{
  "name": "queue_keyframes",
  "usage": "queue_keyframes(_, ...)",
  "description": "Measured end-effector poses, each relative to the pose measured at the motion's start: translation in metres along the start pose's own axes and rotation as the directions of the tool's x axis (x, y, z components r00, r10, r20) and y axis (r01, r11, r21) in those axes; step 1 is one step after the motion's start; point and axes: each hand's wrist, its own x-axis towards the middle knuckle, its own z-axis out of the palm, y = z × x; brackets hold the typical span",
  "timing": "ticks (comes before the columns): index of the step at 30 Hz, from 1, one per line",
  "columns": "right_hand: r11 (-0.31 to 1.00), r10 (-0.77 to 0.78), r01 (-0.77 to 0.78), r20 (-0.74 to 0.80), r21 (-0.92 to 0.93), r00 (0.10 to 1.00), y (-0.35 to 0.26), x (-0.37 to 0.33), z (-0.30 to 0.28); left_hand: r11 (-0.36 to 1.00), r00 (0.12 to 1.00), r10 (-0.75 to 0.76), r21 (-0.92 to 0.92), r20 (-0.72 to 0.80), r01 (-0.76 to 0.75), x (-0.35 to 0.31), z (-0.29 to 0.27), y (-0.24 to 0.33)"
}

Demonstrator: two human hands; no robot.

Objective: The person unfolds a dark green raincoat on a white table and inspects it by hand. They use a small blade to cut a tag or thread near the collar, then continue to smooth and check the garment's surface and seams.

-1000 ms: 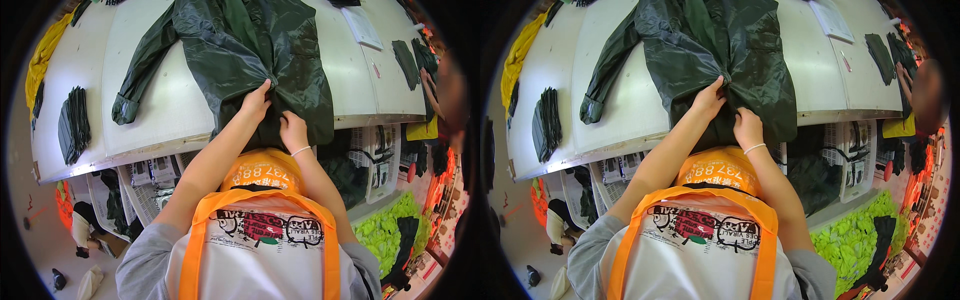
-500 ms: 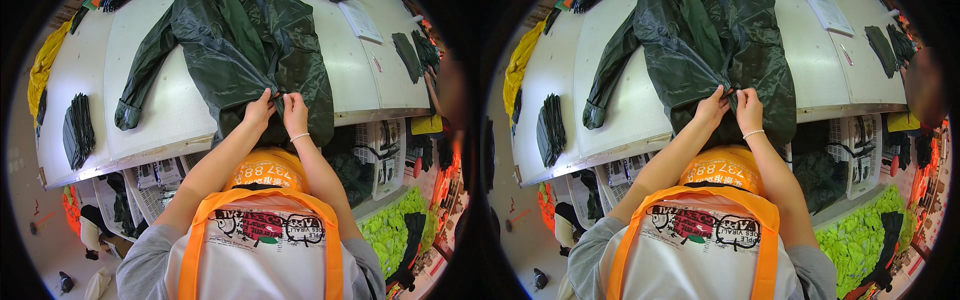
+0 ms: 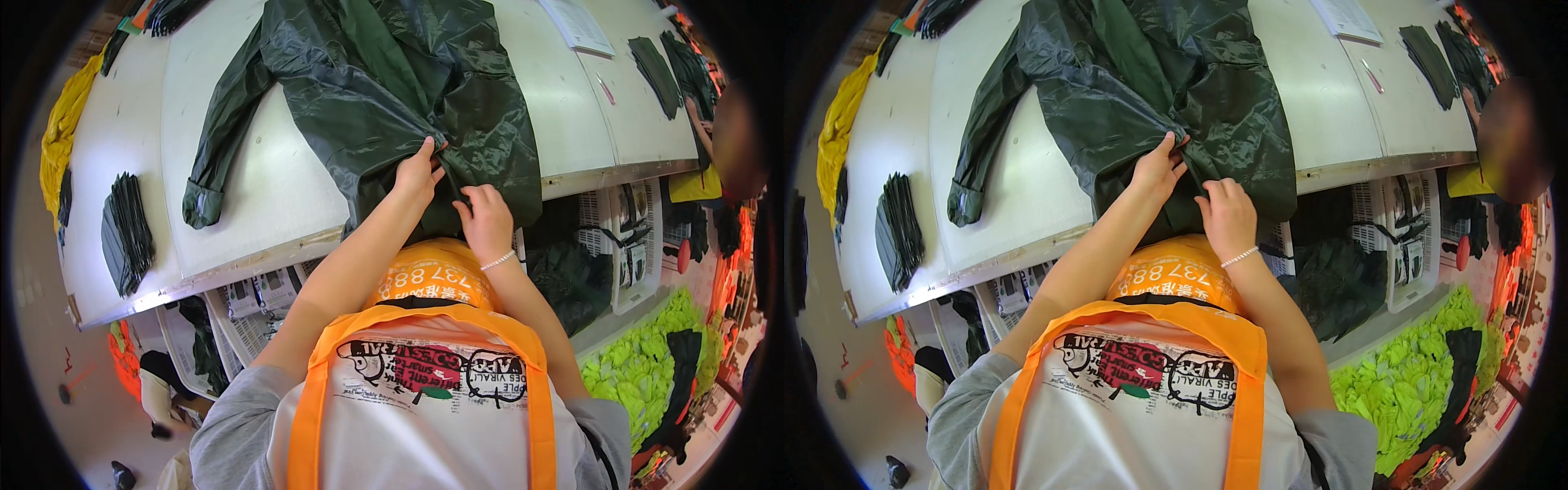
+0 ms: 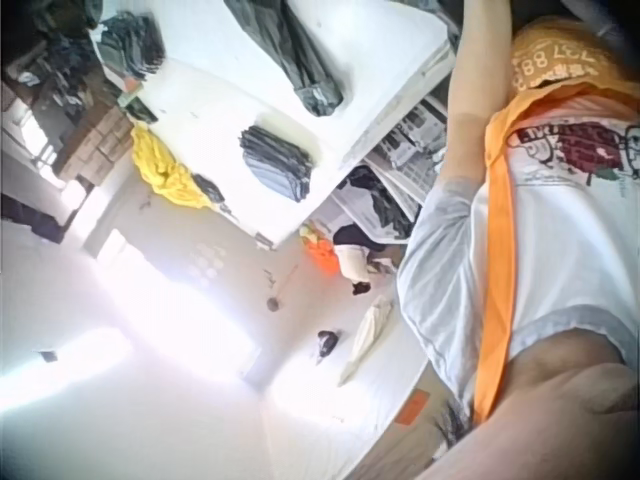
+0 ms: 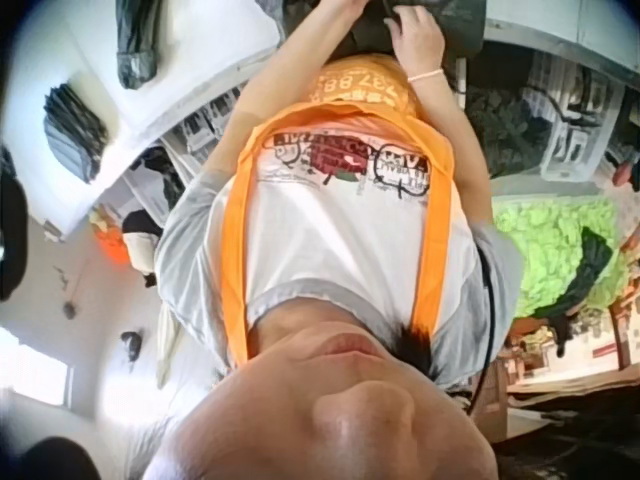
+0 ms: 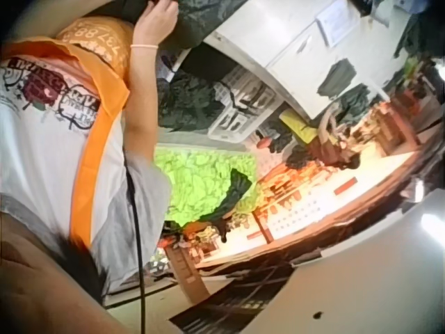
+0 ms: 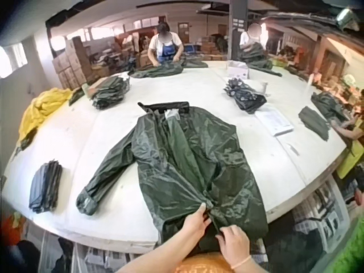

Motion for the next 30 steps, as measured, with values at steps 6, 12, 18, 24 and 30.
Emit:
queue_keyframes(6,0.983,0.167,-0.157,0.101,-0.099,0.981,0.008,-0.003,0.027,1.000,1.000,-0.014,-0.010,0.010,0.014,0.006,-0.006,-0.002)
queue_keyframes(12,0.798,0.448,-0.537,0.328,0.273,0.832,0.024,-0.013,0.026,1.000,1.000,0.013,0.000,0.012,-0.013,0.004,-0.010,-0.004)
queue_keyframes(18,0.925,0.360,-0.375,0.177,0.060,0.916,0.011,-0.010,0.032,1.000,1.000,0.007,-0.028,0.018,-0.007,0.005,-0.011,-0.004)
queue_keyframes(24,0.903,0.340,-0.385,0.232,0.191,0.911,0.016,-0.015,0.033,1.000,1.000,0.005,-0.028,0.014,-0.005,0.007,-0.015,-0.004)
queue_keyframes(30,0.226,0.487,-0.875,0.728,0.428,0.482,0.027,-0.006,0.010,1.000,1.000,0.018,-0.022,0.009,-0.018,0.005,-0.019,-0.004)
